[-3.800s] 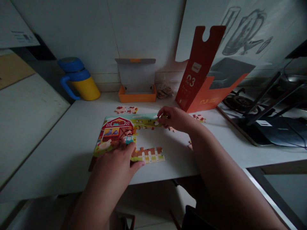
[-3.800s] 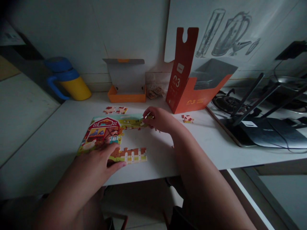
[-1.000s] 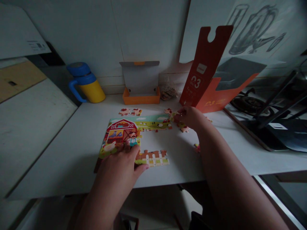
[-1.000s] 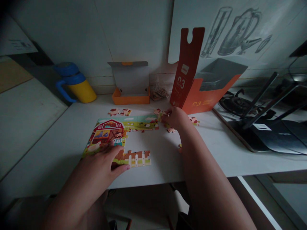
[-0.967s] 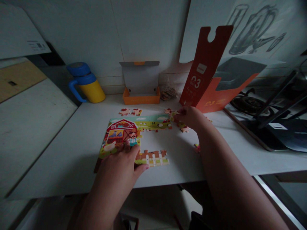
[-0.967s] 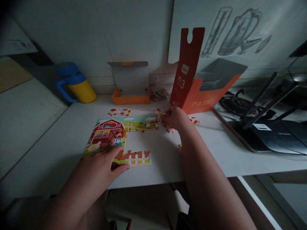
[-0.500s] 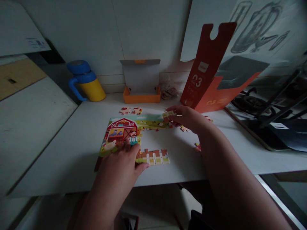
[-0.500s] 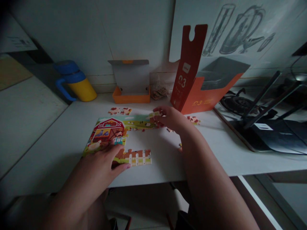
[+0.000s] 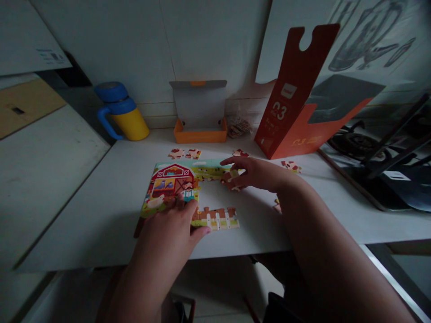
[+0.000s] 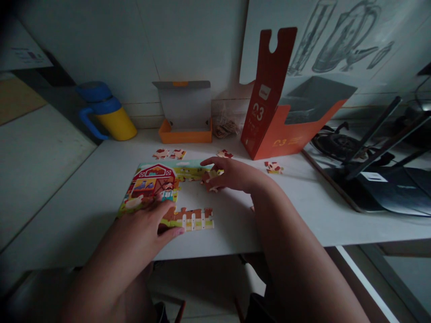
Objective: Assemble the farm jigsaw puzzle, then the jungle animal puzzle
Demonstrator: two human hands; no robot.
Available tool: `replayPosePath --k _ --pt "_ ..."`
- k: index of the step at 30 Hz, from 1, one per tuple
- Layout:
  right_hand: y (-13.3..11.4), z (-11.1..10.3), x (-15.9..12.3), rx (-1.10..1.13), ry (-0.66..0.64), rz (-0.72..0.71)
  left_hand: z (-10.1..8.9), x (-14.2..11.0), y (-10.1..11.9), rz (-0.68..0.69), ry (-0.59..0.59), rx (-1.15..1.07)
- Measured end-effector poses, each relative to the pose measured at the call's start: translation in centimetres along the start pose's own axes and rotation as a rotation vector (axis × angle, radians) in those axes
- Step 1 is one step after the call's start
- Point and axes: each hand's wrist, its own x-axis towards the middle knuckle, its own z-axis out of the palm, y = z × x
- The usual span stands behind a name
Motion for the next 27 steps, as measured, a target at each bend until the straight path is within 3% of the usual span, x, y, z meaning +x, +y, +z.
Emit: replayPosePath --k 4,9,16,21,27 --pt "-0.5 -0.2 -0.4 0.024 -0.060 0.044 0.2 0.1 0.0 0.005 0.019 -0.003" --pt "-0.7 -1.2 -1.0 -0.120 -0.136 0.055 0.2 0.1 -0.1 0.007 0.016 0.025" --pt "-0.7 -1.9 -2.3 -0.040 -0.555 0.148 0.3 0.2 -0.1 -0.008 0.032 0.049" --pt "-0.4 -2.0 -2.3 -0.054 -0.616 0.175 0.2 0.1 -0.2 -0.005 0.011 0.044" --pt "-0.7 -2.3 -2.7 -0.044 -0.579 0.131 0.3 0.1 -0.2 -0.003 0.020 0.047"
